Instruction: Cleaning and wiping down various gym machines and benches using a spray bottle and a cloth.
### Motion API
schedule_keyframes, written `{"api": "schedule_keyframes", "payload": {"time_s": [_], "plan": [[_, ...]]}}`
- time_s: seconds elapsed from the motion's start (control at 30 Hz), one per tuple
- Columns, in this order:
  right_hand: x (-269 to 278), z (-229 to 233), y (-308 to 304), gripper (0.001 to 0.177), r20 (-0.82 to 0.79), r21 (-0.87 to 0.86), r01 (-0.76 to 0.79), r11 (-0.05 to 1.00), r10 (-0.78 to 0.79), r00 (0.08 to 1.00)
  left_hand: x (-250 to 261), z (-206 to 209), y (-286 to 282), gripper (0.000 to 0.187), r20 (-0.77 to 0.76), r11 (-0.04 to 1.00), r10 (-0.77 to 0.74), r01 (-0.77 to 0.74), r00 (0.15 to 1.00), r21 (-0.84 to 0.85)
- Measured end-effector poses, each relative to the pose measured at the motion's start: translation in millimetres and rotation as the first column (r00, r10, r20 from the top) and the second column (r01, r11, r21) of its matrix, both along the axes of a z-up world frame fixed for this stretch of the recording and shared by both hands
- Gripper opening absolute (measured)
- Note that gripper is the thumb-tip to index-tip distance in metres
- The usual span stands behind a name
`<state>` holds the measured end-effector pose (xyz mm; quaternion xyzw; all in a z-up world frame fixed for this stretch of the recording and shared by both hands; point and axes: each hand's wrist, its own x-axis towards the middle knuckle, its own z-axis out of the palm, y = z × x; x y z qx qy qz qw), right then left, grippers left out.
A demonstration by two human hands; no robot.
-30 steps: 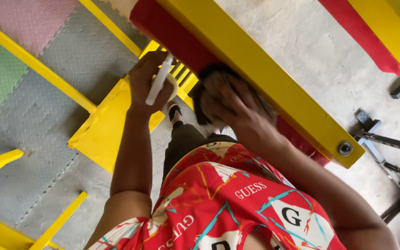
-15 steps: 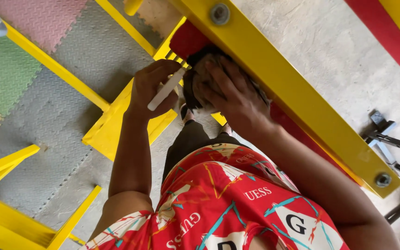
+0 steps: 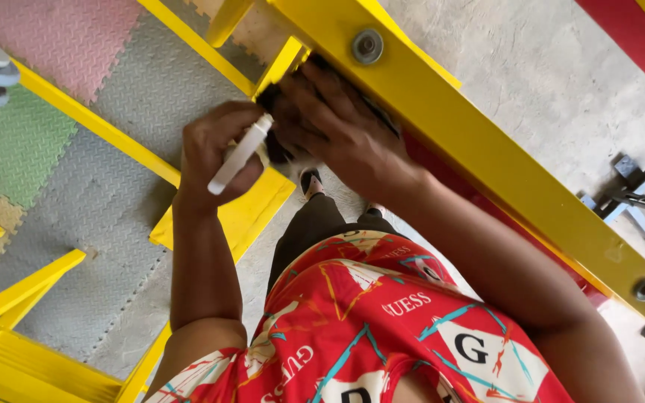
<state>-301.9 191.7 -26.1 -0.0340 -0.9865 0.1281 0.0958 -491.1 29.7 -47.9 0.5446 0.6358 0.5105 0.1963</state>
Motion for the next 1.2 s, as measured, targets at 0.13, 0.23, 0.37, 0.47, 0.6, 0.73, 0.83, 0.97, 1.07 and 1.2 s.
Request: {"api": "schedule_keyframes", "payload": {"time_s": [0.13,0.23,0.37,0.47,0.6,0.73,0.83,0.97,1.07,1.2], "plan": [[76.8,30.2,-5.6,0.048,0.141,-0.012,0.031,0.999,-0.029,0.99,14.6,21.0,13.9,0.033,0.1,0.992,-0.121,0.124,0.988,-0.023],[141.6,50.0,-9.4,0.043,0.231,-0.133,0.11,0.985,-0.077,0.97,34.6,31.7,26.2,0.033,0.098,0.99,-0.139,0.137,0.985,0.03],[193.2,94.8,-23.0,0.04,0.144,-0.141,0.259,0.956,-0.239,0.96,65.1,55.0,40.6,0.034,0.135,0.986,-0.159,0.151,0.978,0.068],[217.8,109.7,-24.1,0.04,0.013,-0.053,0.377,0.925,-0.377,0.926,86.6,70.0,46.3,0.037,0.197,0.97,-0.243,0.233,0.95,0.073],[208.9,95.3,-0.2,0.044,-0.038,0.026,0.505,0.863,-0.504,0.863,104.4,77.3,50.9,0.042,0.251,0.953,-0.304,0.288,0.919,0.097],[129.1,82.0,20.1,0.067,0.074,0.041,0.497,0.867,-0.499,0.864,110.1,87.6,52.0,0.036,0.218,0.973,-0.229,0.224,0.949,0.048],[70.4,74.1,28.7,0.076,0.038,-0.069,0.418,0.906,-0.416,0.909,115.5,96.3,51.8,0.029,0.072,0.976,-0.204,0.196,0.976,0.1],[67.3,67.3,37.5,0.071,0.034,-0.122,0.329,0.936,-0.327,0.944,126.0,106.6,57.1,0.031,0.077,0.981,-0.187,0.182,0.979,0.066],[127.9,76.8,27.9,0.073,-0.035,-0.103,0.308,0.946,-0.313,0.949,144.4,108.1,58.7,0.035,0.106,0.974,-0.227,0.224,0.968,0.044],[235.3,109.4,19.6,0.07,0.061,-0.083,0.382,0.92,-0.378,0.924,173.8,110.4,59.9,0.037,0.177,0.965,-0.256,0.261,0.95,-0.007]]}}
